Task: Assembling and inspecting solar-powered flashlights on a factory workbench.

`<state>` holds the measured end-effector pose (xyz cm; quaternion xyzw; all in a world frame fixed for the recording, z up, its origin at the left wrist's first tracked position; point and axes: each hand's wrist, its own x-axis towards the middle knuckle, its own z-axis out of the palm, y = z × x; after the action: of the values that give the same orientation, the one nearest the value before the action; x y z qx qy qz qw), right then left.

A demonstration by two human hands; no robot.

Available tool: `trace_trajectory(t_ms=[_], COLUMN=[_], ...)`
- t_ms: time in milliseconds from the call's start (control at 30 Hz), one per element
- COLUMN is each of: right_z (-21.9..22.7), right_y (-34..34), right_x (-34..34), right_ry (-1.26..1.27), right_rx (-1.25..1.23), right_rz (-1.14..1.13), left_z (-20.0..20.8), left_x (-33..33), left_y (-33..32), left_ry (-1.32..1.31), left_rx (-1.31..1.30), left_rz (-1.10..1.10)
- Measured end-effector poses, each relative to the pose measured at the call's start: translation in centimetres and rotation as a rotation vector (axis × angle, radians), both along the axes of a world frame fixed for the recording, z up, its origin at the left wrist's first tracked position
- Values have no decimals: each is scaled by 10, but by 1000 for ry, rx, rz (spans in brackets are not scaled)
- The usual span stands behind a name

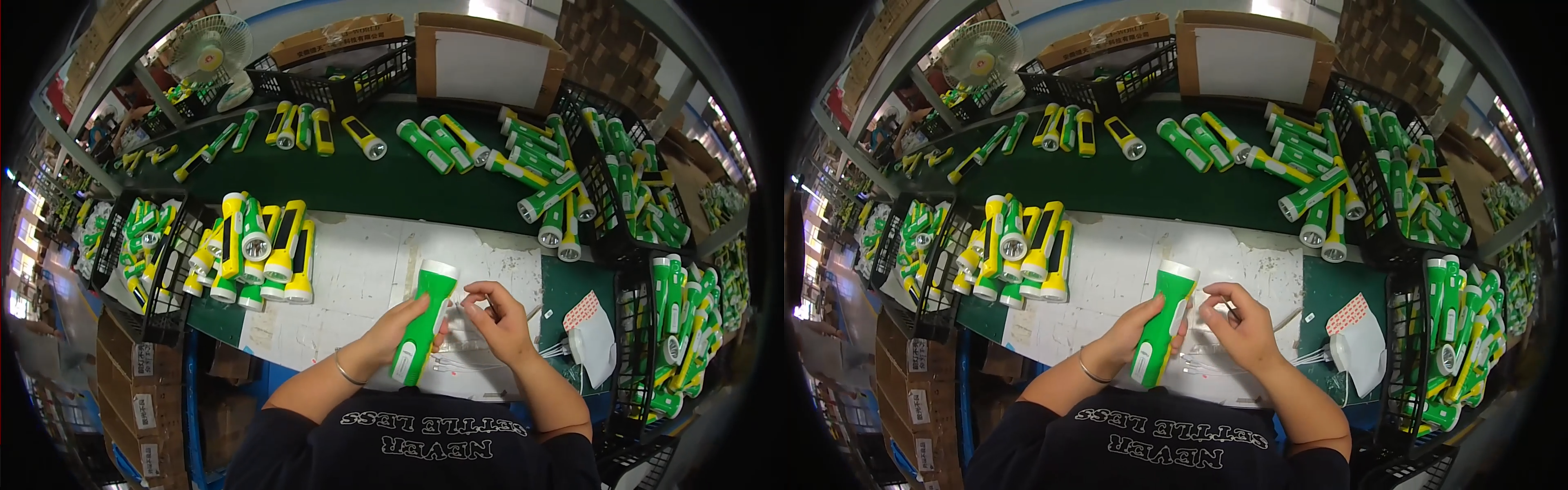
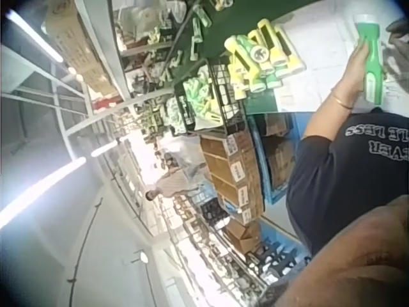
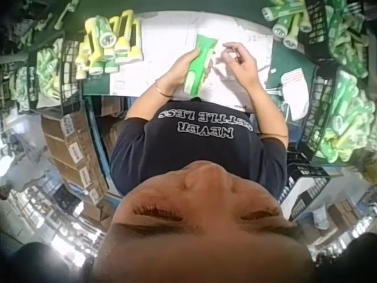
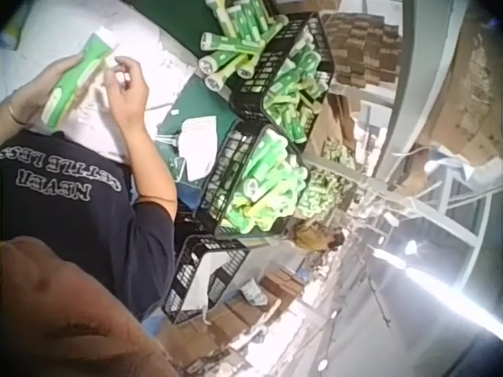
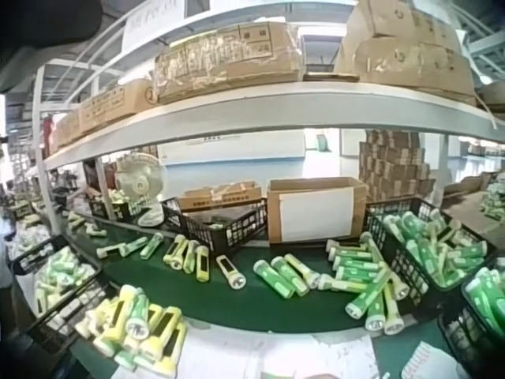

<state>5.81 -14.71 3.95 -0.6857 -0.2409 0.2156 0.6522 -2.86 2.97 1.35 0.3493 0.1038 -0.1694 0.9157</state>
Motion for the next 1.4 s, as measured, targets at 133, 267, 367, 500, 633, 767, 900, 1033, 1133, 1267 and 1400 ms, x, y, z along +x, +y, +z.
trace_trajectory(t_ms=[133,267,367,500,633,767,900,1033,1133,1267,1400], right_z=[-21,-30,-14,-27,-43,-21,-5,74,95,118,112], right_y=[-16,-15,-1,4,7,8,15,74,98,149,165], right_x=[2,2,-12,-22,-30,-22,92,232,373,435,484], right_ry=[-32,18,-88,-15,258,66,-241,-133,-194,-240,-148], right_rx=[-49,-144,-232,-221,-15,-35,-65,-144,-191,-139,191], right_rz=[-31,72,208,251,317,229,-5,-513,-736,-709,-662], left_z=[-29,-15,-4,1,7,-7,-40,-71,-71,-77,-75], left_x=[8,12,10,16,24,31,39,37,40,29,30], left_y=[17,11,5,-6,-18,-12,7,13,6,6,3], left_ry=[147,110,55,-18,-110,-210,-277,-368,-405,-420,-403], left_rx=[32,110,140,128,91,75,427,506,593,650,535], left_rz=[25,53,62,314,454,435,358,396,320,293,261])
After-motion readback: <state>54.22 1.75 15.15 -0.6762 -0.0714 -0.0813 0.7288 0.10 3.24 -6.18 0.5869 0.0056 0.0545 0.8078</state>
